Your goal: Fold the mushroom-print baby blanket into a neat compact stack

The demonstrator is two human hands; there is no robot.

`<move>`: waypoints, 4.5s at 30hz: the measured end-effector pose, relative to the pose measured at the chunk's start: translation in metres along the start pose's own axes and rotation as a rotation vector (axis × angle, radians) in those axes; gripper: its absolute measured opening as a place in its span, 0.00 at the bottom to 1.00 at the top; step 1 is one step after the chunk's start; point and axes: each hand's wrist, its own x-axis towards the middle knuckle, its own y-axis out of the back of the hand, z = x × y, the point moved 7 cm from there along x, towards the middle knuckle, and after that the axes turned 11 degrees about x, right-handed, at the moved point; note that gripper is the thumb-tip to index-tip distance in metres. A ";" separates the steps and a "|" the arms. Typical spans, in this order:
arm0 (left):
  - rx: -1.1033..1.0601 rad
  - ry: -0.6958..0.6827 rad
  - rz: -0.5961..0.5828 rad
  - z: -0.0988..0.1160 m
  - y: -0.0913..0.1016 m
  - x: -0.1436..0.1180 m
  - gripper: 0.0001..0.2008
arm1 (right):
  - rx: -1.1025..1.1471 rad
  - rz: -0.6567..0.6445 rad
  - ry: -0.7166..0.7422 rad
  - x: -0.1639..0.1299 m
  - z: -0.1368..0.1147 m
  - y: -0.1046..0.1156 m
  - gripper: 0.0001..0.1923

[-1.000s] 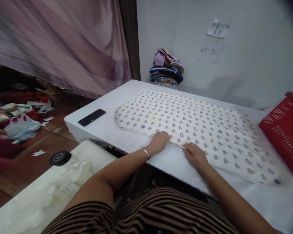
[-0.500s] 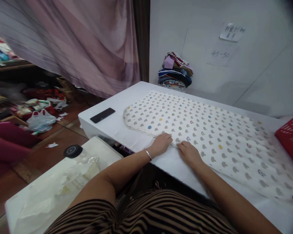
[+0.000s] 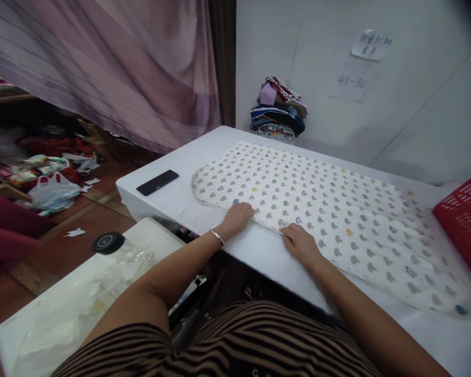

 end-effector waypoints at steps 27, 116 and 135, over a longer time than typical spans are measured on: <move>-0.195 -0.129 0.023 -0.019 0.004 -0.006 0.13 | 0.010 -0.025 -0.033 0.019 -0.010 -0.006 0.13; 0.126 -0.104 0.029 -0.080 0.001 -0.050 0.11 | -0.047 -0.226 0.108 0.013 -0.037 -0.021 0.15; -0.040 0.198 0.080 -0.105 0.012 -0.073 0.08 | -0.114 -0.184 0.242 0.076 -0.084 -0.050 0.09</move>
